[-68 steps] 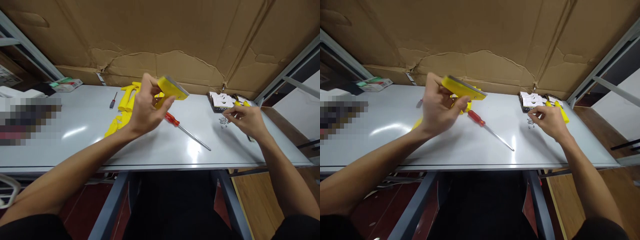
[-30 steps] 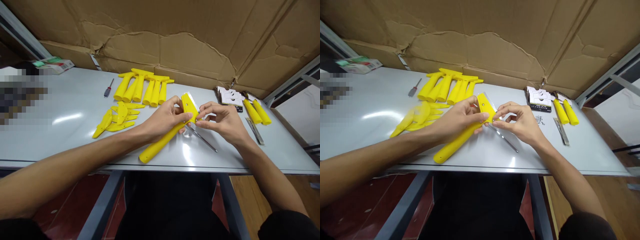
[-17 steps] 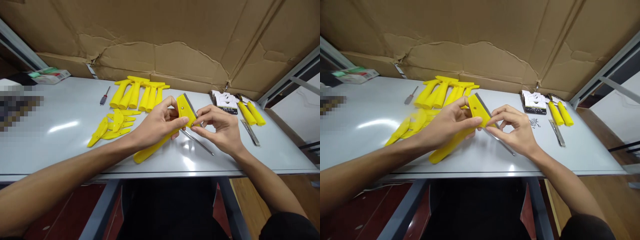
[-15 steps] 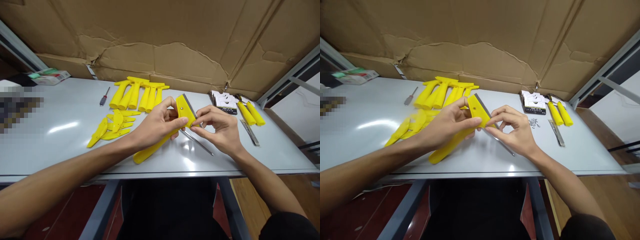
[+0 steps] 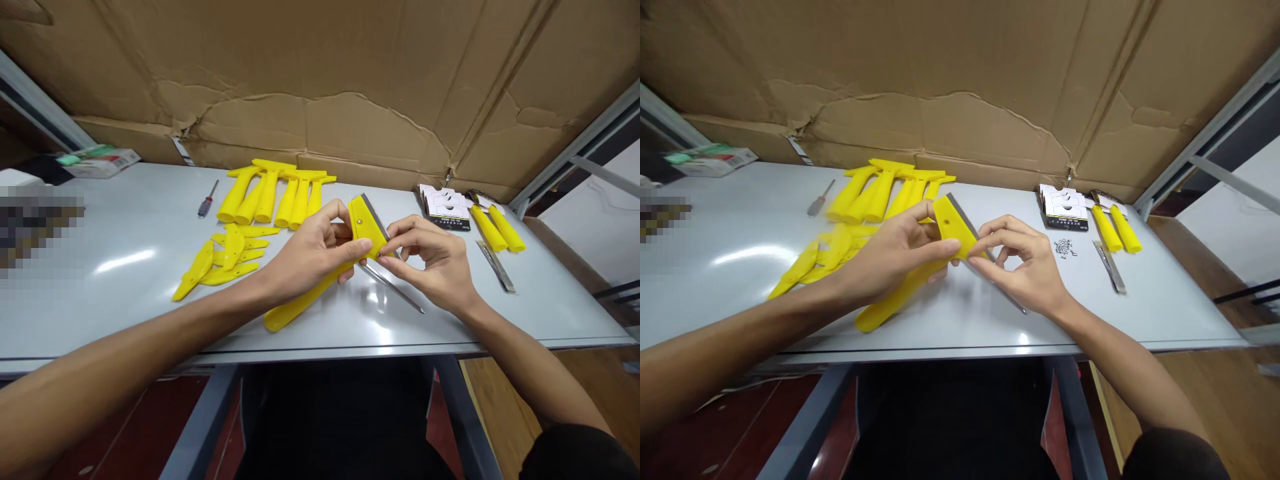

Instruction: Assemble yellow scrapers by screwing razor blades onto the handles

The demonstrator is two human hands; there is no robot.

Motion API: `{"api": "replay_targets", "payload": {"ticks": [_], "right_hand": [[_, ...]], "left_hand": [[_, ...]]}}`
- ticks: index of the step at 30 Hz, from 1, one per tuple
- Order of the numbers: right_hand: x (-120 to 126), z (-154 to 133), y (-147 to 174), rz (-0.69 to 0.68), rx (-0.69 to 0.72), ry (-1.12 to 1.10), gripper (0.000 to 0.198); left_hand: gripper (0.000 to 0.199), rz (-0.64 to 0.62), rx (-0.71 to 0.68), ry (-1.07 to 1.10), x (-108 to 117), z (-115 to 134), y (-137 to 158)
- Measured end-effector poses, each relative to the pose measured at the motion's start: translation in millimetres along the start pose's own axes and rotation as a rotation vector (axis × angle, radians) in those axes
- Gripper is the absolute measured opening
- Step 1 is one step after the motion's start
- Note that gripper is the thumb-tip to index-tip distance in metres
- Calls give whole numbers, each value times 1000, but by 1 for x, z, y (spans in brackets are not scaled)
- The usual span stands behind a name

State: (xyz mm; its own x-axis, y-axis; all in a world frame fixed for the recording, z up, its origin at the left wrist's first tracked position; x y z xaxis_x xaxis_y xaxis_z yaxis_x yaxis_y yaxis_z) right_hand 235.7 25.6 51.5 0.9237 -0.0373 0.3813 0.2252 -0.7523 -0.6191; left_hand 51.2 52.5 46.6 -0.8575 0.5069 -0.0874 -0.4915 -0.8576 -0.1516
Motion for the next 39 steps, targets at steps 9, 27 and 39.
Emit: {"api": "replay_targets", "payload": {"ticks": [9,27,39], "right_hand": [[-1,1,1,32,-25,-14,8],[-1,18,3,-11,-250,-246,39],[-3,4,5,30,-64,-24,6]], "left_hand": [[38,20,7,-32,0,1,-1],[45,19,-9,-53,2,-1,0],[49,35,4,-39,2,-2,0]]}}
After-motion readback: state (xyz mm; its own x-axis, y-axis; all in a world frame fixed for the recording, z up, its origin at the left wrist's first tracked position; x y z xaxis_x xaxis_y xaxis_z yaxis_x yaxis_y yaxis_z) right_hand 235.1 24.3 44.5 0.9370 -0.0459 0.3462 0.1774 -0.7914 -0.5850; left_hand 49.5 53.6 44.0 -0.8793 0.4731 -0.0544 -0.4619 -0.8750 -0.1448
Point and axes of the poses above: each hand's wrist, its own y-axis away from the middle knuckle, its own x-axis out of the back of the hand, z = x × y, the point moved 4 cm from there along -y, towards the middle knuckle, and after that the axes turned 3 degrees about z, right-handed, at the moved point
